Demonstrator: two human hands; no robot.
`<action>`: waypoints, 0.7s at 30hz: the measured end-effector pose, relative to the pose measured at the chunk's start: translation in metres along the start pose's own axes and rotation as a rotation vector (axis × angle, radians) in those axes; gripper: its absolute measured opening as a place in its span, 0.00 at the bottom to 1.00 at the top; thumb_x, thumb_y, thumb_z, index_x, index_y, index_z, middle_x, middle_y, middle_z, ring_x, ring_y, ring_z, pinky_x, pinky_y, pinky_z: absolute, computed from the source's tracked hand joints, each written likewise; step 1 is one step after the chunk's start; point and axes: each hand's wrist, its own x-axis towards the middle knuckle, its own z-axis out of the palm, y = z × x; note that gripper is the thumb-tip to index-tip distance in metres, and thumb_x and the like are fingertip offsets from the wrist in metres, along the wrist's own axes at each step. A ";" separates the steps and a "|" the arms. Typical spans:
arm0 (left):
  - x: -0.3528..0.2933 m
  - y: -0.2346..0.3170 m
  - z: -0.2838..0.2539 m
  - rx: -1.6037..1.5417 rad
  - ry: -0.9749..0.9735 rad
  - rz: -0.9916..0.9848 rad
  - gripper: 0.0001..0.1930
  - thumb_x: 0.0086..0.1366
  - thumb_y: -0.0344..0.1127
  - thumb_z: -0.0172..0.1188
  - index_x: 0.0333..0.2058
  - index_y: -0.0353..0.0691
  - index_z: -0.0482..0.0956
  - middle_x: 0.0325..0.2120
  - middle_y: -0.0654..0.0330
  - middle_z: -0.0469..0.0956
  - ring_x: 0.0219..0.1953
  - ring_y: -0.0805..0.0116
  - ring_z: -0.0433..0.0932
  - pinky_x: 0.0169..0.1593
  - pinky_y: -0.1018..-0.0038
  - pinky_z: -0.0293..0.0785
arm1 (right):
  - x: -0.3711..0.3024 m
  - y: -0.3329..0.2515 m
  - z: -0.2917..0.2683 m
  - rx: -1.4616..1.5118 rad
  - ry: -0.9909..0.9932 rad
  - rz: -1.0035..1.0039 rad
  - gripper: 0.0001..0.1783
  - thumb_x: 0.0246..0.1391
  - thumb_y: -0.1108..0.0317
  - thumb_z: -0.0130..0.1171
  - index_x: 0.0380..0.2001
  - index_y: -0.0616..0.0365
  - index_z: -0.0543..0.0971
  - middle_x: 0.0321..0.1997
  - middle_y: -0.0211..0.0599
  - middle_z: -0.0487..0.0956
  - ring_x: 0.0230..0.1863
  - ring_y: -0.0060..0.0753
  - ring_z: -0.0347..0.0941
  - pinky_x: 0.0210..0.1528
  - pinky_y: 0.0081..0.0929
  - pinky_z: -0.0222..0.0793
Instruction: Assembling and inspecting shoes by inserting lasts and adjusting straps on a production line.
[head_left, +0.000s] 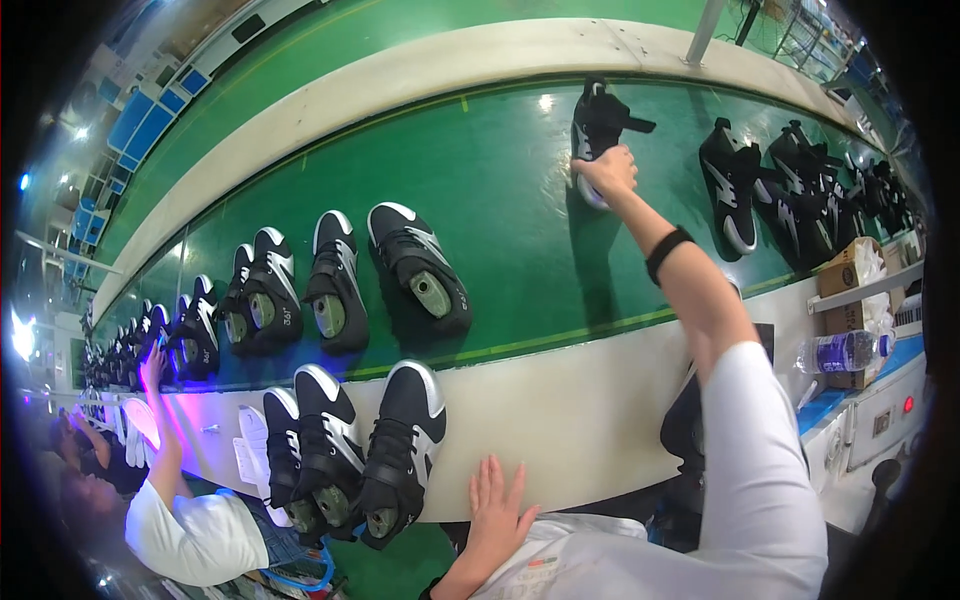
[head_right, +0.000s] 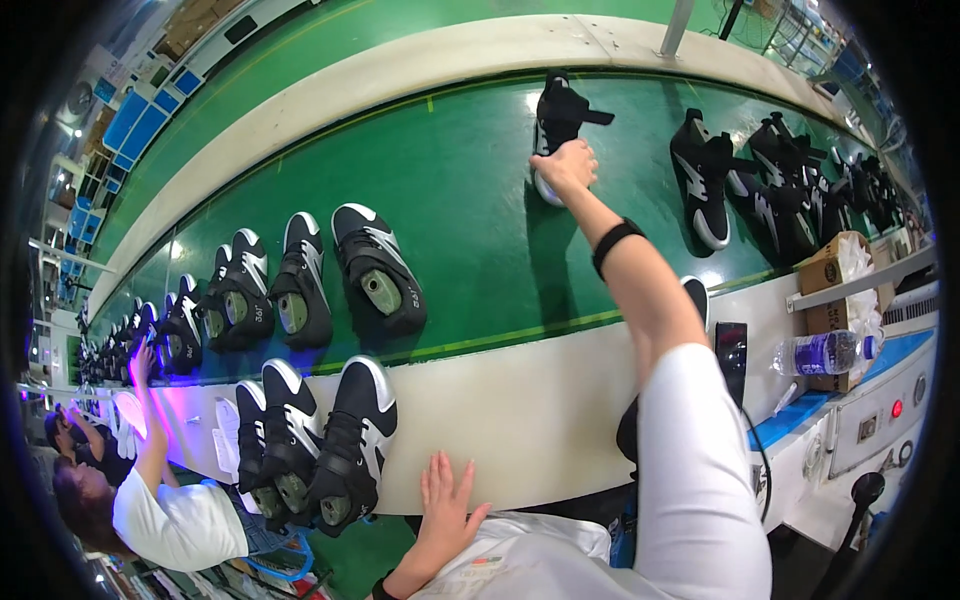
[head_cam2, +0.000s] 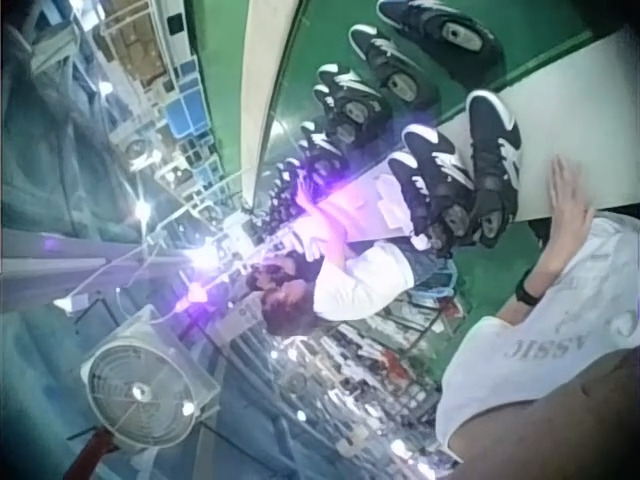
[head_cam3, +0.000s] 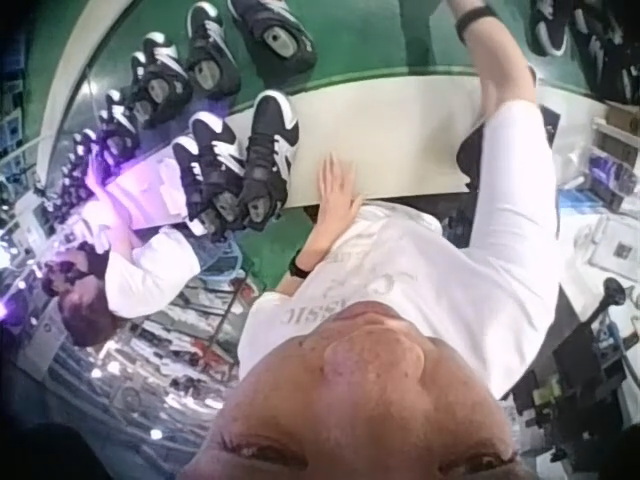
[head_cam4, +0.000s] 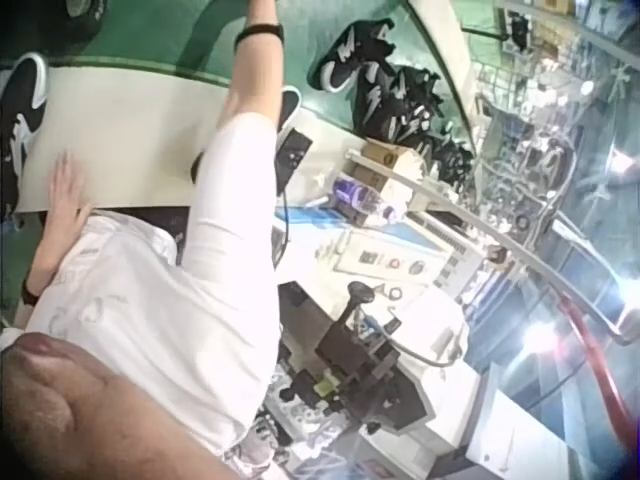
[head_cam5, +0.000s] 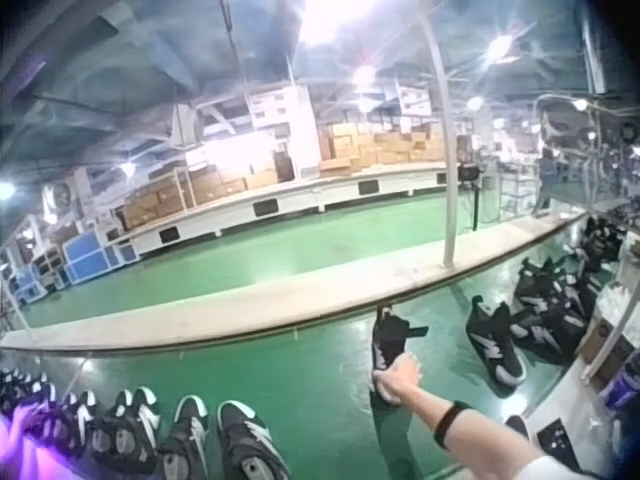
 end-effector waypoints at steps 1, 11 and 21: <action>0.000 0.000 0.001 0.005 -0.017 0.012 0.42 0.63 0.45 0.62 0.68 0.34 0.52 0.67 0.27 0.41 0.70 0.28 0.41 0.68 0.39 0.42 | 0.002 0.004 -0.006 -0.010 0.005 -0.001 0.54 0.37 0.46 0.75 0.60 0.70 0.62 0.62 0.54 0.68 0.64 0.52 0.65 0.62 0.50 0.64; -0.001 -0.004 -0.023 -0.190 0.013 0.123 0.42 0.62 0.40 0.63 0.69 0.33 0.51 0.68 0.29 0.41 0.70 0.26 0.43 0.69 0.40 0.43 | -0.172 0.015 -0.179 0.375 -0.985 -0.121 0.27 0.40 0.62 0.74 0.44 0.64 0.80 0.37 0.34 0.82 0.35 0.27 0.78 0.40 0.29 0.74; 0.003 0.022 -0.061 -0.795 0.118 -0.098 0.28 0.71 0.34 0.52 0.65 0.26 0.58 0.67 0.40 0.58 0.70 0.49 0.57 0.70 0.60 0.52 | -0.262 0.072 -0.154 -0.316 -1.007 -1.580 0.42 0.33 0.85 0.56 0.60 0.59 0.70 0.60 0.43 0.73 0.65 0.45 0.65 0.67 0.38 0.62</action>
